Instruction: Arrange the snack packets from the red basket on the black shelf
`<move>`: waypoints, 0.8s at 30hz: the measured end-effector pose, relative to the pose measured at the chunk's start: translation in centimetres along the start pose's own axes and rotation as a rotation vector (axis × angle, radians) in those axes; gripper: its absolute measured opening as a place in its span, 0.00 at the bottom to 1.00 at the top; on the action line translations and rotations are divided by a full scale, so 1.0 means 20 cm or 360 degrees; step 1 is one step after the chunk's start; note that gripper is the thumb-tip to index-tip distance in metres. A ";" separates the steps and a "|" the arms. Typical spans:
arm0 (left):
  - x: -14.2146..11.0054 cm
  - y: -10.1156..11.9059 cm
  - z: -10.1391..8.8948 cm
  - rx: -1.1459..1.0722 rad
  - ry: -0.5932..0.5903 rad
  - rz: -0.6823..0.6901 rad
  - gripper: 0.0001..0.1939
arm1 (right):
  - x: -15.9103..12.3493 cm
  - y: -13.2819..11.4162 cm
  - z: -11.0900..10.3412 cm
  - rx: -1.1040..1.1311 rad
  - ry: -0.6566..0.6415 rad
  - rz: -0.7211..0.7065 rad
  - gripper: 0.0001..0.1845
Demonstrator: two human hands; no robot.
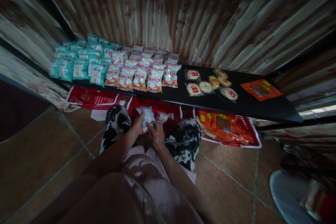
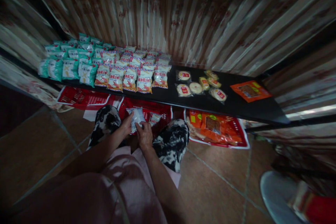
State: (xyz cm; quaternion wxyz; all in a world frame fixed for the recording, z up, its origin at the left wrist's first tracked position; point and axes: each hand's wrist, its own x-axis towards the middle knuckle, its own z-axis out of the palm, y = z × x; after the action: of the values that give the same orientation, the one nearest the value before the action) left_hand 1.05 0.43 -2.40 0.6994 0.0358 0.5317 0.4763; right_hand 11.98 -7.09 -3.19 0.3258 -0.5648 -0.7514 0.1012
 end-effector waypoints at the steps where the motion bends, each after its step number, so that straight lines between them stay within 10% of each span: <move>1: 0.00 0.00 -0.01 0.0008 0.0003 -0.0003 0.21 | 0.00 0.00 0.00 -0.0001 -0.0007 -0.0002 0.24; 14: 0.03 0.01 -0.07 0.0282 0.0168 0.0184 0.19 | 0.02 -0.06 -0.04 0.0338 -0.0009 0.0043 0.19; 20: 0.01 0.03 -0.08 0.0369 0.0005 0.0082 0.19 | 0.05 0.02 -0.01 0.0670 0.0297 0.0827 0.23; 24: -0.03 0.02 -0.07 0.0386 -0.0184 -0.0047 0.18 | 0.07 0.06 0.00 0.1432 0.0133 0.1370 0.30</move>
State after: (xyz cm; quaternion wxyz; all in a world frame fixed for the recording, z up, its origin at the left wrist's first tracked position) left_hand -0.23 -0.38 -2.46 0.7264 0.1398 0.5446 0.3953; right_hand 12.82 -5.43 -3.31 0.4909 -0.6279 -0.3268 0.5078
